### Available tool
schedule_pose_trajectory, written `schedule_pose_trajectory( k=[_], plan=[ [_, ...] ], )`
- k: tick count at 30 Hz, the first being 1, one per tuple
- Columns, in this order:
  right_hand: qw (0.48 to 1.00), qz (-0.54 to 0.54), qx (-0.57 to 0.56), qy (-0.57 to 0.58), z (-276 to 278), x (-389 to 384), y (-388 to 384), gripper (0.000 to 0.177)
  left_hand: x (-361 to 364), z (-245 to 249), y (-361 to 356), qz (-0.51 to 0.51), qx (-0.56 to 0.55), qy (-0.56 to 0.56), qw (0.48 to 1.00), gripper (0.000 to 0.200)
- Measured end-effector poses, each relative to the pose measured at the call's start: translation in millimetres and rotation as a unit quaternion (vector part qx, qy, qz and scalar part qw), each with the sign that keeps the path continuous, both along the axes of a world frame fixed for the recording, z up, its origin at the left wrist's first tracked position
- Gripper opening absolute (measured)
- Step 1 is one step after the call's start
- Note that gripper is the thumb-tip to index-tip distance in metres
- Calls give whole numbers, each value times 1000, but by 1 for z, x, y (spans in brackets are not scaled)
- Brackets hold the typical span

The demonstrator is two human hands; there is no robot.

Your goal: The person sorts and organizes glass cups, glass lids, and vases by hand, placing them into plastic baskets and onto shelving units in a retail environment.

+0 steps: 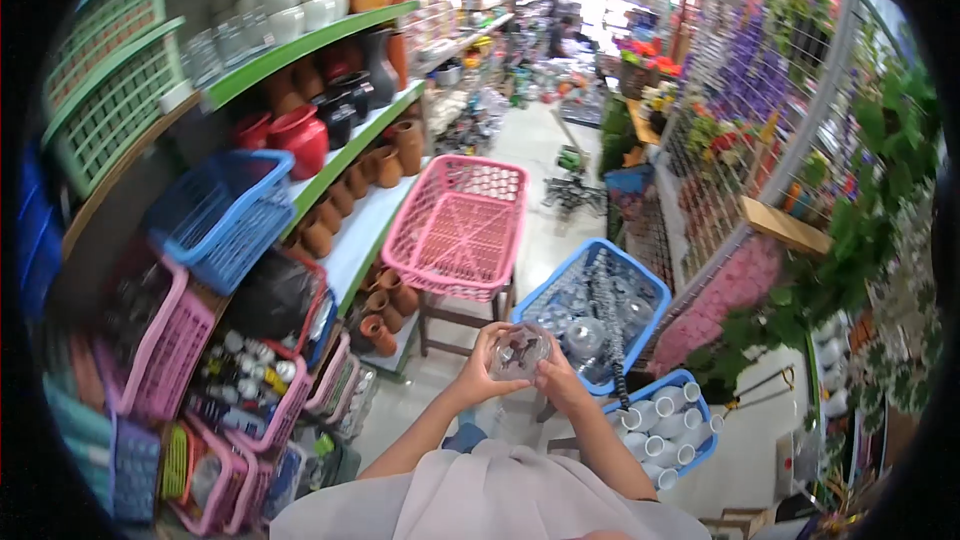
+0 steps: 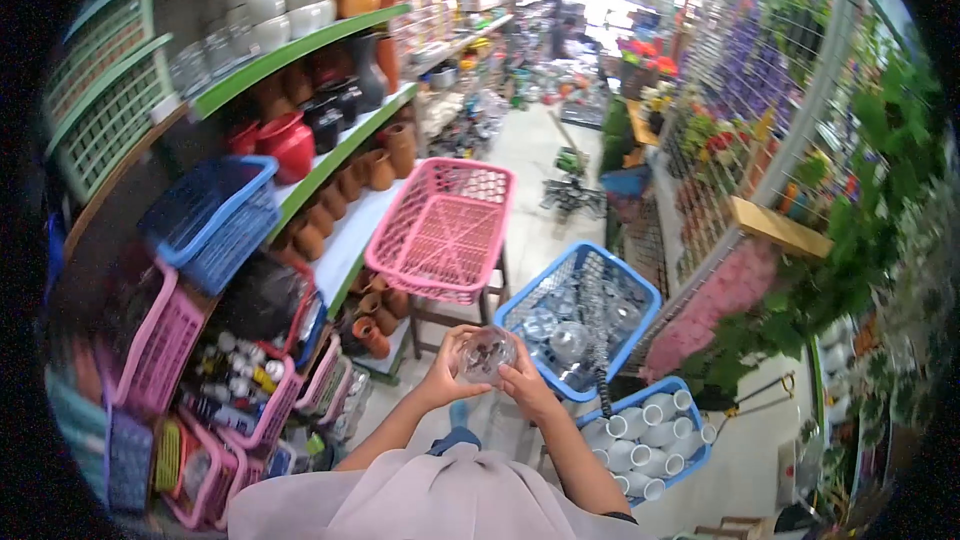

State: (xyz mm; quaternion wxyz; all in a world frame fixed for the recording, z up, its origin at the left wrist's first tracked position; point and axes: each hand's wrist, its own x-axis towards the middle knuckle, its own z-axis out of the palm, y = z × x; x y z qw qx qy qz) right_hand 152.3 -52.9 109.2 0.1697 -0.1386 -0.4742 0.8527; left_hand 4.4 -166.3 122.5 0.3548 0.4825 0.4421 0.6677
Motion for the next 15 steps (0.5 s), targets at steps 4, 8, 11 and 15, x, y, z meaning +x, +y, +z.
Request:
schedule_pose_trajectory(
  k=[4,8,11,15],
  plan=[
    [994,91,-34,46,12,-26,-32,85,-9,11,-53,123,-7,67,990,94],
    [986,155,-66,-5,41,-59,-58,75,-32,45,-106,278,-47,278,918,87],
    [979,202,0,-31,49,-91,-76,61,-48,56,-138,331,-69,354,872,85],
    [967,240,60,-54,66,-135,-106,42,-72,70,-182,381,-94,423,817,86]
  ],
)
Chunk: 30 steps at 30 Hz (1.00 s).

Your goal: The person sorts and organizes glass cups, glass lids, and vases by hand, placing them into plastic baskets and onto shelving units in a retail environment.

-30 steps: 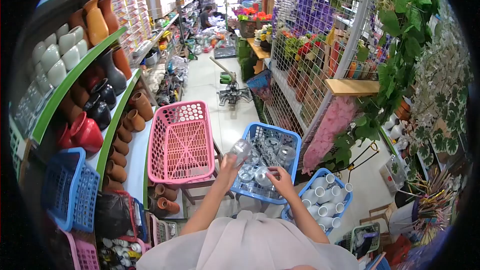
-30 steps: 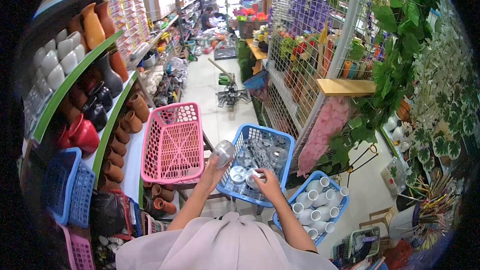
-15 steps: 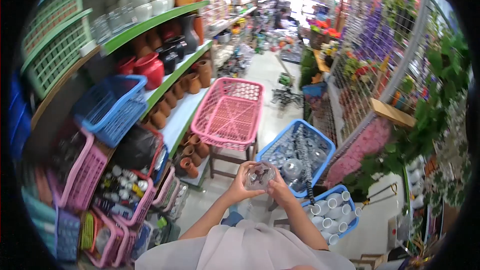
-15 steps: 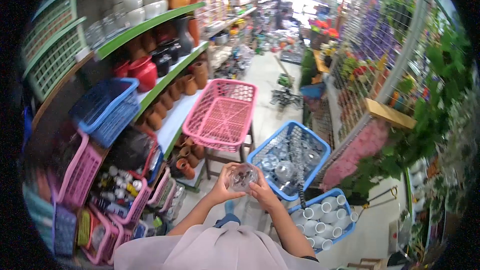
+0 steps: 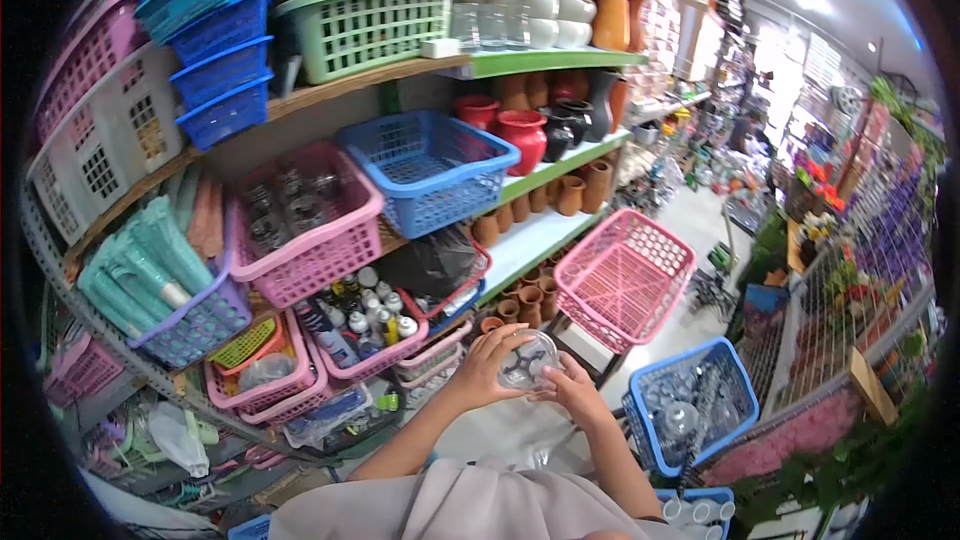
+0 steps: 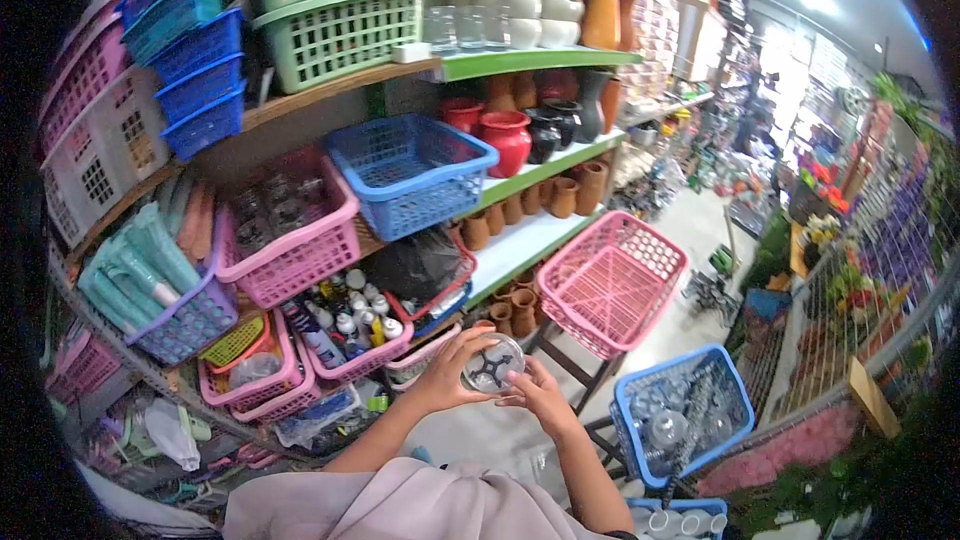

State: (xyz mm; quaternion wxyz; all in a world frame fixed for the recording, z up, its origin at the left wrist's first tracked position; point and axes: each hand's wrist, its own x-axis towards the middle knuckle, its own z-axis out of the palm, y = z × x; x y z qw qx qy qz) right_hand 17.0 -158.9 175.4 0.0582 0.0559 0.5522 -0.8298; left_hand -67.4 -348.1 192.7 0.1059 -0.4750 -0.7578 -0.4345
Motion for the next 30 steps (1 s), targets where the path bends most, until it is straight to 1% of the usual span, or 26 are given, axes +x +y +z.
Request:
schedule_pose_trajectory(
  k=[3,5,6,7,9,11,12,14,16,17,19,20,21,22,23,25,26,27,29,30],
  plan=[
    [999,46,-4,17,10,-39,-24,47,-21,16,-37,26,6,8,1000,86],
    [997,37,-14,59,23,-70,-47,46,-44,33,-67,33,5,31,999,88],
    [997,35,14,71,36,-84,-57,46,-53,48,-84,50,10,53,997,87],
    [995,32,42,84,49,-98,-66,46,-60,64,-102,84,14,55,995,79],
    [994,19,55,95,63,-131,-82,47,-80,89,-143,152,20,101,983,68],
    [988,16,66,142,87,-160,-102,46,-96,110,-182,269,1,187,945,58],
    [981,29,81,172,98,-175,-113,45,-104,122,-202,304,-5,215,928,51],
    [969,48,100,221,131,-195,-138,43,-115,143,-233,358,-20,196,913,46],
    [958,38,120,257,146,-224,-160,42,-129,149,-261,403,-42,185,896,42],
    [954,31,134,268,154,-236,-171,43,-136,149,-271,406,-41,189,893,42],
    [948,38,139,284,161,-268,-191,40,-146,146,-289,438,-48,97,892,44],
    [921,5,236,311,164,-283,-200,42,-147,143,-291,449,-53,44,891,46],
    [883,-27,330,333,165,-299,-209,43,-147,142,-291,448,-68,-14,891,48],
    [845,-50,378,375,164,-320,-218,47,-147,141,-290,445,-79,-9,892,47],
    [845,-43,380,374,164,-336,-224,47,-148,139,-290,442,-91,-5,892,47],
    [796,-39,489,354,170,-360,-240,50,-149,134,-293,444,-74,5,893,48],
    [792,-42,506,339,168,-376,-246,55,-151,133,-294,443,-59,21,894,49],
    [791,-37,507,342,170,-386,-253,55,-150,135,-295,447,-57,19,893,49],
    [724,9,596,346,175,-404,-267,58,-144,140,-295,429,-58,-32,901,50],
    [688,8,650,322,174,-415,-276,60,-145,139,-295,429,-59,-30,901,51]
  ],
)
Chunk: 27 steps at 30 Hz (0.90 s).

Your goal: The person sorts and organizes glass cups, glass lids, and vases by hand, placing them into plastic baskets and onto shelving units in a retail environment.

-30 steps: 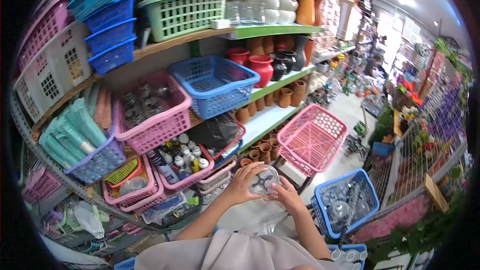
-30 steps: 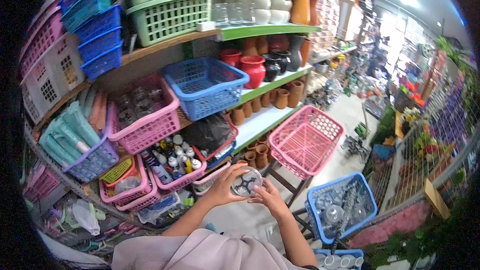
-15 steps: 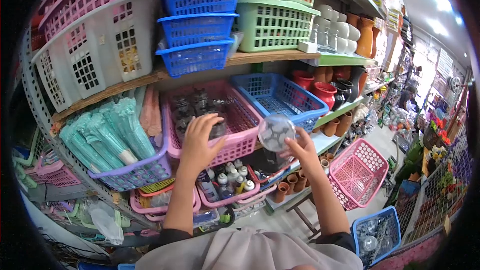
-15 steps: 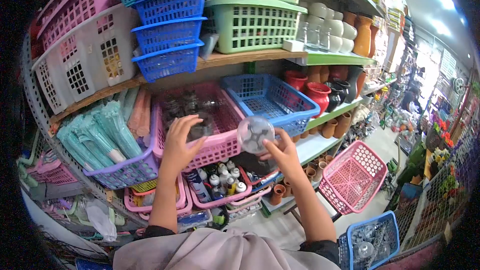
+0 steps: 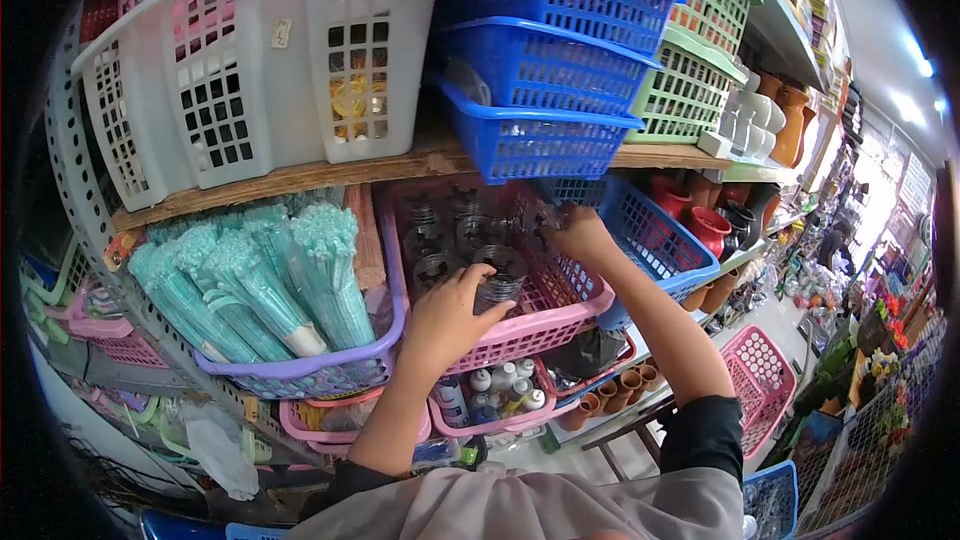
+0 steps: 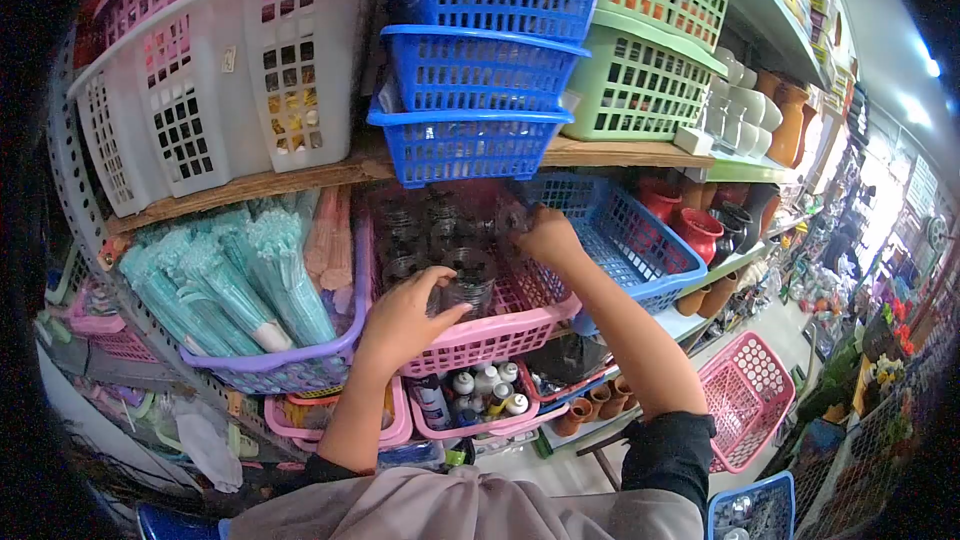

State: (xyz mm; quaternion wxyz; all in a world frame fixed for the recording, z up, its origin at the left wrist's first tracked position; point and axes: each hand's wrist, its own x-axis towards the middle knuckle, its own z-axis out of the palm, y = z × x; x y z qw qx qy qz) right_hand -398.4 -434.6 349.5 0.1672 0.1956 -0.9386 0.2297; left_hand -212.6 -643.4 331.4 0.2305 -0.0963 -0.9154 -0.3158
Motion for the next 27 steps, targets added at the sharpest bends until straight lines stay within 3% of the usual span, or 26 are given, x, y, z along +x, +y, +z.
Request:
schedule_pose_trajectory(
  k=[1,3,7,9,10,12,13,14,15,16,18,19,21,25,27],
  plan=[
    [1000,2,2,-1,6,-5,-11,60,0,-1,0,2,2,-1,1000,51],
    [973,-28,191,-123,16,-16,-32,70,1,0,0,-3,14,5,1000,50],
    [973,-11,222,-55,-19,-55,-49,76,0,0,-1,-8,12,11,1000,49],
    [973,6,216,81,-41,-71,-55,42,1,2,-1,-11,12,17,1000,48],
    [973,6,214,82,-51,-74,-57,42,1,2,0,-10,12,22,1000,48],
    [916,36,128,379,-70,-82,-61,30,2,3,0,-10,14,28,999,46],
    [917,35,129,377,-77,-93,-64,30,1,3,1,-11,14,25,1000,46],
    [960,-4,194,200,-83,-105,-67,40,1,4,1,-12,16,26,999,46],
    [967,-43,252,14,-87,-112,-69,57,1,4,1,-13,18,26,999,46],
    [967,-45,252,9,-73,-94,-71,57,2,3,2,-17,18,22,999,46],
    [919,-68,389,-3,-23,-38,-75,37,2,4,3,-10,21,36,999,46],
    [919,-69,387,-3,-38,-55,-71,37,2,4,3,-11,18,35,999,46],
    [926,-78,362,71,-62,-82,-67,17,2,4,3,-6,16,27,999,45],
    [920,-70,379,73,-56,-72,-65,17,2,3,3,-11,22,21,999,44],
    [940,-71,330,52,-49,-66,-66,20,4,5,4,-8,27,15,1000,44]
  ],
)
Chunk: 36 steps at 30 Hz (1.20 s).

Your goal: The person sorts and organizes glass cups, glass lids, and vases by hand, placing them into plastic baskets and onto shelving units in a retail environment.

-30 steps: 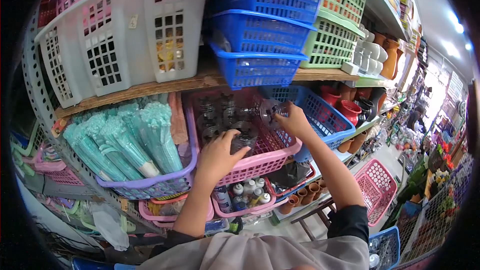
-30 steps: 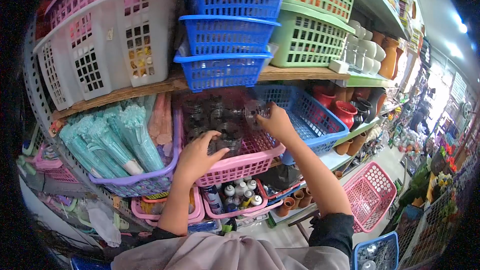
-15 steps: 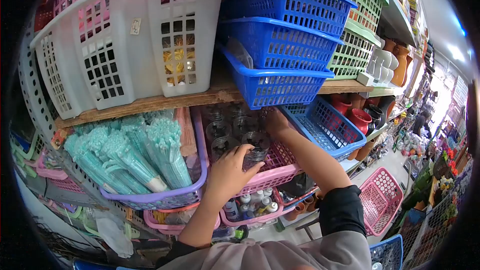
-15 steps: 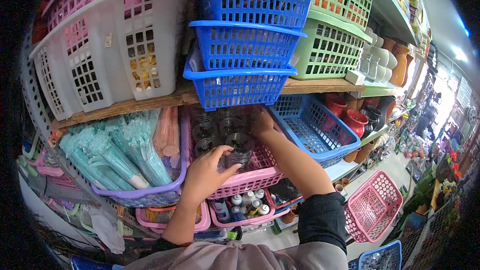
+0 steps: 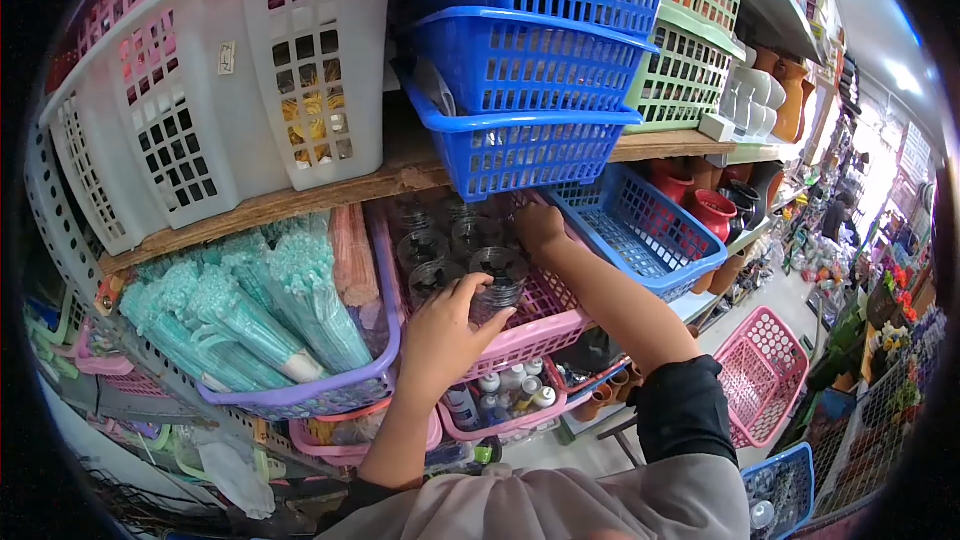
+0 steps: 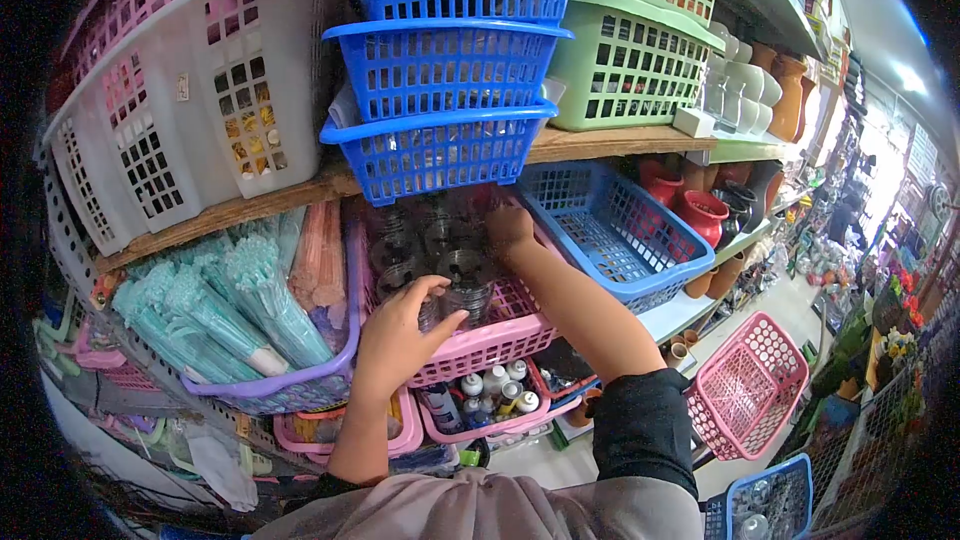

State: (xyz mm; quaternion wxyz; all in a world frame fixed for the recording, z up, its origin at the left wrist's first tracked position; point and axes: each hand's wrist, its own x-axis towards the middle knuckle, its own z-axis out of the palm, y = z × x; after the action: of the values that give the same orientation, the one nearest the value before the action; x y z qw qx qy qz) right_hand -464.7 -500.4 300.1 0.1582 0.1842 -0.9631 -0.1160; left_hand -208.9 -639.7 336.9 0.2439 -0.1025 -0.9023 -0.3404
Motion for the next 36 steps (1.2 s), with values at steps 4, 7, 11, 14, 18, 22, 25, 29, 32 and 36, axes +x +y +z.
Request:
schedule_pose_trajectory(
  k=[4,7,11,14,18,22,25,29,32,36],
  plan=[
    [999,19,-25,22,7,8,4,19,0,-1,1,-1,9,5,1000,44],
    [998,22,-57,10,18,17,8,18,2,0,1,9,11,-7,1000,43],
    [997,28,-76,-20,21,19,13,18,1,0,1,9,20,-9,1000,43],
    [992,54,-117,9,8,2,17,28,0,-2,1,9,29,-5,1000,42],
    [988,40,-152,-14,31,29,30,21,1,-1,2,16,27,-1,1000,42],
    [969,78,-229,43,55,107,68,23,2,-1,6,-4,17,90,996,34],
    [917,145,-364,66,61,177,114,22,5,5,14,-12,-26,136,990,30],
    [903,110,-409,73,45,276,196,18,12,9,68,-75,-38,195,977,25],
    [864,-7,-503,24,23,351,257,20,27,2,142,-235,38,117,964,26],
    [790,-184,-580,81,-19,449,335,21,52,-33,250,-427,9,75,901,26]
  ],
)
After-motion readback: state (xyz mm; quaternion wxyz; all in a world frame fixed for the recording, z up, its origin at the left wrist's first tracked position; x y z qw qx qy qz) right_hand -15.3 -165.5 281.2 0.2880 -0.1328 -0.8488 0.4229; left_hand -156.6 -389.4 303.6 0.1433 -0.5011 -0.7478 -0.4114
